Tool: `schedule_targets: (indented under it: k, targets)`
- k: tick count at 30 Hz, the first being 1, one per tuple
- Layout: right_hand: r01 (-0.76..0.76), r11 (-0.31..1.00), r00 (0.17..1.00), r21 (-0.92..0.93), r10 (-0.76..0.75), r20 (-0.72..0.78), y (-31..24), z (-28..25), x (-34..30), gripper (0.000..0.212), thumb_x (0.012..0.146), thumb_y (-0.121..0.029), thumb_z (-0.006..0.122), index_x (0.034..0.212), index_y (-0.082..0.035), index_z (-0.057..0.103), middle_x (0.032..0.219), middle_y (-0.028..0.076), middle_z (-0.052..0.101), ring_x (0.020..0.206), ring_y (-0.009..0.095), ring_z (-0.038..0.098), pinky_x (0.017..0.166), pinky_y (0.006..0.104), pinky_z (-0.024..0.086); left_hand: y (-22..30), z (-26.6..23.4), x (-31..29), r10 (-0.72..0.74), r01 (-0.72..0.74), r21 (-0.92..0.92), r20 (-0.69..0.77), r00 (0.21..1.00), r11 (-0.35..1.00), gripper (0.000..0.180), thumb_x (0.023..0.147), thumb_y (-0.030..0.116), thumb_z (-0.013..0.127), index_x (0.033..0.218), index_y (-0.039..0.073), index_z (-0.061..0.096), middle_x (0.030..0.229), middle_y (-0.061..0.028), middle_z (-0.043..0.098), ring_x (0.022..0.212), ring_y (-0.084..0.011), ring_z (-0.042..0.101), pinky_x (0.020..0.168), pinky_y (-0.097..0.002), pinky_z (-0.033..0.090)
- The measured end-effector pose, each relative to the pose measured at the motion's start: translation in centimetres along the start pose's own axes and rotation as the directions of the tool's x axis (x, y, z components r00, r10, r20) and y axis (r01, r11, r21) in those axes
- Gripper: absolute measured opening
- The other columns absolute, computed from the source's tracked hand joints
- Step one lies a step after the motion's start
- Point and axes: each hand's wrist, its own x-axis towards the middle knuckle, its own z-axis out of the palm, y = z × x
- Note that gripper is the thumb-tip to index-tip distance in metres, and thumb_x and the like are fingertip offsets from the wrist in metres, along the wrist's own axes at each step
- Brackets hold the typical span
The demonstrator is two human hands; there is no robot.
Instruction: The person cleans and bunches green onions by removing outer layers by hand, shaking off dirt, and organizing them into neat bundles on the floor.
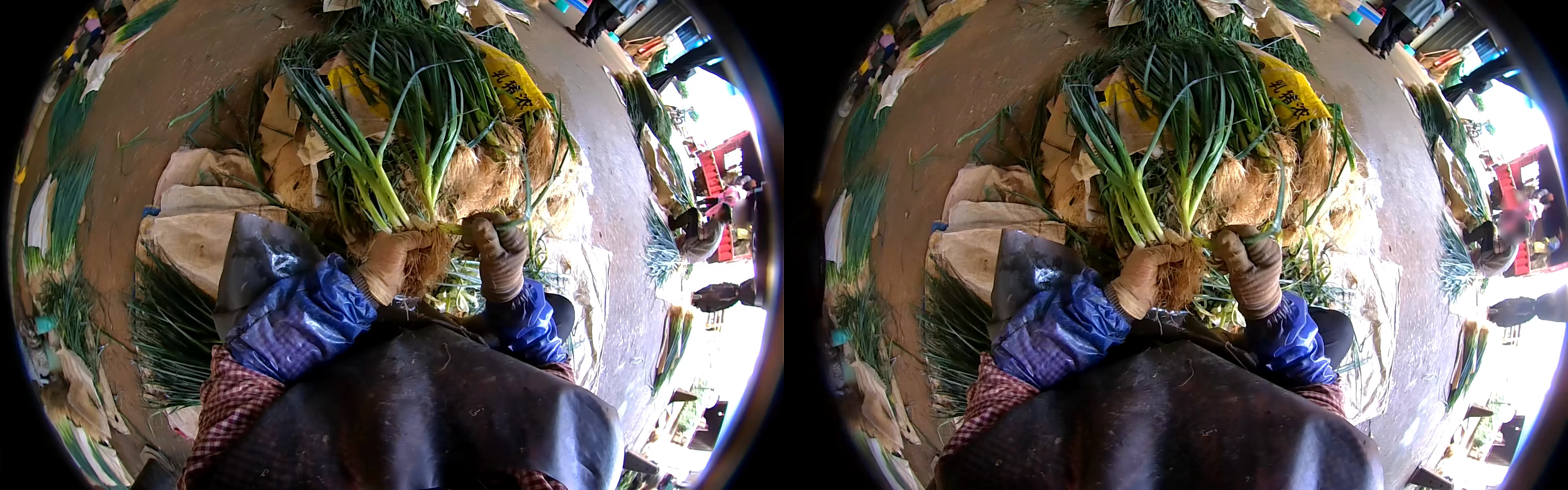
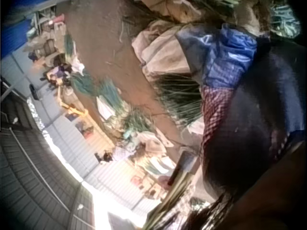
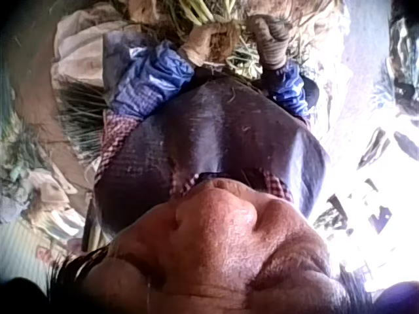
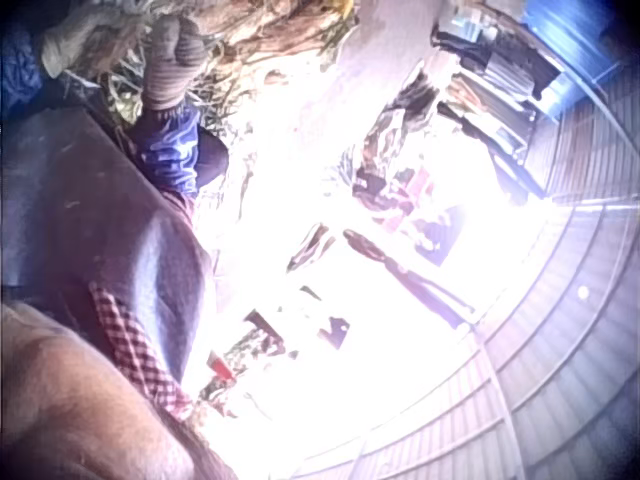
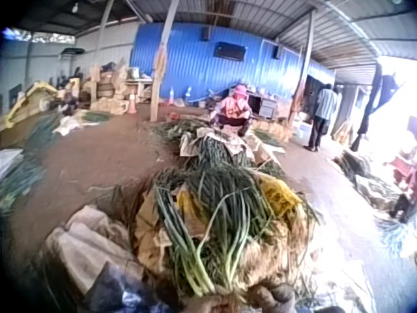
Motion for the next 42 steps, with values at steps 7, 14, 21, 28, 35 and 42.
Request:
schedule_targets:
  k: [7,14,21,28,35,42]
  targets:
    - [0.192,0.97,0.964,0.152,-0.157,-0.215,-2.2,0.4,-0.8,0.02,0.094,-0.027,0.06,0.087,-0.008,0.062,0.072,0.005,0.063,0.059,0.01,0.059,0.048,0.0224,0.046,-0.3,-1.0,0.8,0.128,-0.127,0.079,0.002,0.992,0.989,0.014,0.081,-0.004,0.061,0.095,0.001,0.063,0.09,-0.0098,0.067,0.08,-0.0205,0.066,0.073,-0.0326,0.056]
    - [-0.341,0.923,0.939,-0.176,0.325,-0.112,-0.9,-1.7,5.1,0.019,0.088,-0.019,0.065,0.094,-0.001,0.067,0.067,0.004,0.061,0.048,0.007,0.051,0.04,0.0204,0.039,-0.5,-0.2,-0.2,0.113,-0.125,0.163,0.085,0.99,0.979,0.014,0.079,-0.004,0.065,0.09,0.002,0.061,0.091,-0.0064,0.065,0.084,-0.017,0.064,0.077,-0.0301,0.054]
    - [-0.689,0.683,0.674,-0.244,0.727,0.132,7.3,0.2,10.2,0.038,0.091,-0.041,0.061,0.08,-0.005,0.07,0.058,0.002,0.062,0.041,0.008,0.05,0.038,0.0221,0.036,-2.0,-0.7,-1.0,0.062,-0.101,0.314,0.13,0.99,0.944,0.023,0.076,-0.009,0.062,0.096,0.002,0.062,0.09,-0.0047,0.064,0.081,-0.0148,0.062,0.076,-0.0258,0.052]
    - [-0.538,0.754,0.762,-0.376,0.626,0.164,6.7,0.6,9.9,0.034,0.09,-0.036,0.064,0.085,-0.004,0.071,0.06,0.004,0.062,0.041,0.011,0.051,0.037,0.0233,0.038,-1.7,-0.4,-1.5,0.063,-0.134,0.34,0.211,0.975,0.931,0.02,0.078,-0.01,0.061,0.094,0.001,0.061,0.092,-0.0081,0.065,0.086,-0.0178,0.062,0.079,-0.0281,0.052]
    - [-0.353,0.932,0.929,-0.079,0.339,-0.151,1.6,-0.8,6.5,0.022,0.088,-0.025,0.068,0.091,-0.003,0.07,0.072,0.005,0.068,0.046,0.008,0.055,0.041,0.0186,0.04,-1.7,-0.7,-1.2,0.101,-0.123,0.144,0.155,0.983,0.982,0.019,0.079,-0.009,0.061,0.095,0.001,0.061,0.091,-0.0081,0.065,0.084,-0.0187,0.064,0.078,-0.0297,0.055]
    - [-0.06,0.996,0.978,-0.062,0.047,-0.201,-3.5,-0.8,1.2,0.021,0.088,-0.018,0.066,0.095,0.001,0.068,0.077,0.01,0.068,0.058,0.013,0.061,0.049,0.025,0.046,-0.5,0.5,-1.1,0.033,-0.034,0.05,0.03,0.999,0.998,0.014,0.082,-0.005,0.058,0.093,0.002,0.06,0.094,-0.0122,0.066,0.08,-0.0211,0.066,0.067,-0.0324,0.057]
